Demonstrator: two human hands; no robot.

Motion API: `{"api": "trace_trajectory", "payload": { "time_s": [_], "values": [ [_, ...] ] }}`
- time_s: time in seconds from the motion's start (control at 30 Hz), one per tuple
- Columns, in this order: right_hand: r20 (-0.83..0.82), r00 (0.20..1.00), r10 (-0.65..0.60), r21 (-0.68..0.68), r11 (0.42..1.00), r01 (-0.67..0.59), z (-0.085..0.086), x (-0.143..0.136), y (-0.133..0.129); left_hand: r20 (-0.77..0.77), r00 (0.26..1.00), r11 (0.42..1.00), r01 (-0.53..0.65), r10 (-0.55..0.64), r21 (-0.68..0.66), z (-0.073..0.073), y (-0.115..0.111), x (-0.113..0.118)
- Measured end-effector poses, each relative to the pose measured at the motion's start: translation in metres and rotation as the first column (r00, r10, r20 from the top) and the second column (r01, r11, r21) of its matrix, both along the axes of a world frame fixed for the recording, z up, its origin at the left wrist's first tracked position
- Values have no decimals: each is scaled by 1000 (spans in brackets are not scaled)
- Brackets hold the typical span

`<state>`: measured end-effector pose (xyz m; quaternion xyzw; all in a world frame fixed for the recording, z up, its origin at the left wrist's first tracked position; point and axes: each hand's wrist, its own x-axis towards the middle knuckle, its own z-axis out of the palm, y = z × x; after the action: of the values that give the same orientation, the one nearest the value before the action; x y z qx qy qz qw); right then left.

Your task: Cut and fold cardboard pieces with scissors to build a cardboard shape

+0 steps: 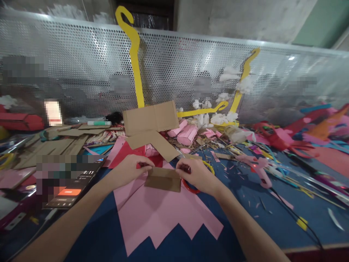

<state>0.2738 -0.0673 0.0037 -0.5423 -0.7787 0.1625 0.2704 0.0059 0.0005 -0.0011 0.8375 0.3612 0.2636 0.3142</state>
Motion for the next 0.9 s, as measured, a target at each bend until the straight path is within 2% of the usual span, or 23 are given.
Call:
{"api": "trace_trajectory", "payload": {
  "time_s": [0.27, 0.4, 0.47, 0.57, 0.63, 0.7, 0.73, 0.8, 0.83, 0.9],
  "values": [
    [18, 1000, -6, -9, 1000, 7, 0, -1, -1, -25, 999, 1000, -27, 27, 12, -5, 2, 1],
    [-7, 1000, -3, -7, 1000, 3, -2, 1, 0, -47, 997, 998, -58, 57, -5, 0, 0, 2],
    [-89, 996, -15, 11, 1000, 16, -4, 0, 1, 9, 997, 997, -71, 71, -32, 5, -3, 3],
    [-354, 935, -30, -16, 1000, 26, -10, -5, 4, 208, 977, 988, -6, 38, -152, 8, -6, 8],
    [-519, 854, -19, -81, 996, -27, -13, -11, 5, 317, 947, 968, 23, 59, -251, 5, -8, 13],
    [-579, 815, 12, -130, 986, -107, -13, -15, 7, 350, 929, 952, -8, 121, -307, -1, -9, 18],
    [-551, 834, 28, -135, 983, -123, -13, -15, 7, 348, 927, 949, -24, 140, -316, -4, -10, 20],
    [-383, 924, -1, -94, 995, -38, -10, -7, 7, 359, 921, 948, -30, 149, -316, -8, -10, 23],
    [-253, 966, -58, -44, 998, 49, -8, 0, 8, 379, 912, 947, -26, 154, -321, -8, -10, 24],
    [-8, 974, -225, 68, 972, 225, -6, 19, 8, 443, 878, 935, -14, 181, -355, -5, -11, 24]
  ]
}}
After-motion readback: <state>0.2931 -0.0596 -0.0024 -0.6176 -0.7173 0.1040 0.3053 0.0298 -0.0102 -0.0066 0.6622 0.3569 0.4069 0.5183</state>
